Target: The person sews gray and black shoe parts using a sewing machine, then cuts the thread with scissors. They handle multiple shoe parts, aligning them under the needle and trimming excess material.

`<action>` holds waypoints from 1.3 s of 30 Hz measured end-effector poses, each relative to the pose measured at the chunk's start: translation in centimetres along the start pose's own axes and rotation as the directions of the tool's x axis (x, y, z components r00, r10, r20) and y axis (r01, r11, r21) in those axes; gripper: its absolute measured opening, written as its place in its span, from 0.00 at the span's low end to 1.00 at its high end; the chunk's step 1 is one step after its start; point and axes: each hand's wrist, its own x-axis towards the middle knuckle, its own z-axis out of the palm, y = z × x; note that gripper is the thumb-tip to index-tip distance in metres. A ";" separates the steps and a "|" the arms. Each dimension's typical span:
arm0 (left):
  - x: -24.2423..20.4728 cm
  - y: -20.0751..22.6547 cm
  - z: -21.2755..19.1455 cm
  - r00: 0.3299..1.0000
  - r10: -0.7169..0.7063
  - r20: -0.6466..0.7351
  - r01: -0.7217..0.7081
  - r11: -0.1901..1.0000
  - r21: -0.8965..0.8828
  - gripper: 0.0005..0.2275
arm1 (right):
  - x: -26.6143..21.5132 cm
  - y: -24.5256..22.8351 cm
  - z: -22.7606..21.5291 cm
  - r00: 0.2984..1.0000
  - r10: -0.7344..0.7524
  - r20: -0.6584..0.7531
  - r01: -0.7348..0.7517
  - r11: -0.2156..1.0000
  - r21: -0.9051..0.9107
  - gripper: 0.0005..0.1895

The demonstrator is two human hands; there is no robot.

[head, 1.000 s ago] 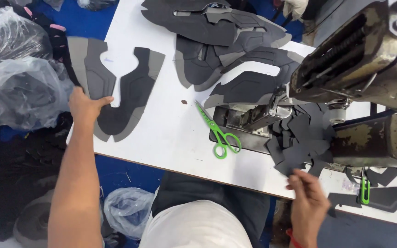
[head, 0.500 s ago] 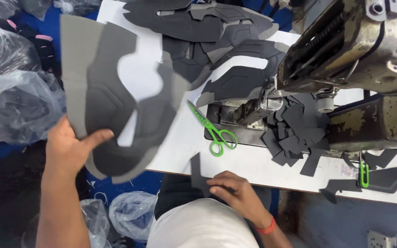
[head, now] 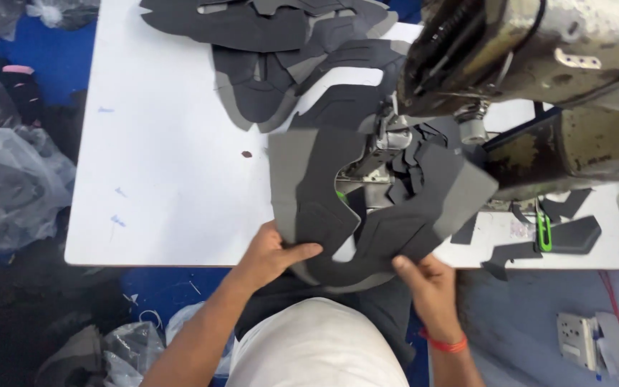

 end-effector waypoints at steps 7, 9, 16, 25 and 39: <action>2.1 -2.4 3.1 0.998 -0.069 0.006 0.069 0.982 -0.175 0.18 | 1.3 -4.6 -2.6 0.918 -0.208 -0.339 0.071 0.925 -0.373 0.12; 2.1 -2.2 3.2 0.995 -0.073 -0.063 0.050 0.952 -0.301 0.21 | 1.2 -5.0 -3.2 0.832 -0.307 -0.462 0.166 0.932 -0.321 0.10; 1.3 -2.5 4.1 0.988 -0.070 -0.139 0.009 0.918 -0.397 0.20 | -0.4 -2.5 -1.0 0.848 -0.405 -0.342 0.458 0.884 0.091 0.16; 0.1 -2.3 4.2 0.985 -0.126 -0.117 0.062 0.895 -0.442 0.18 | 0.1 -3.3 7.8 0.995 -0.103 -0.005 0.101 0.983 -0.153 0.15; -0.1 -3.0 4.2 0.990 -0.062 -0.127 0.050 0.994 -0.094 0.21 | 0.0 -4.4 8.6 0.969 -0.241 0.045 0.242 0.907 -0.346 0.14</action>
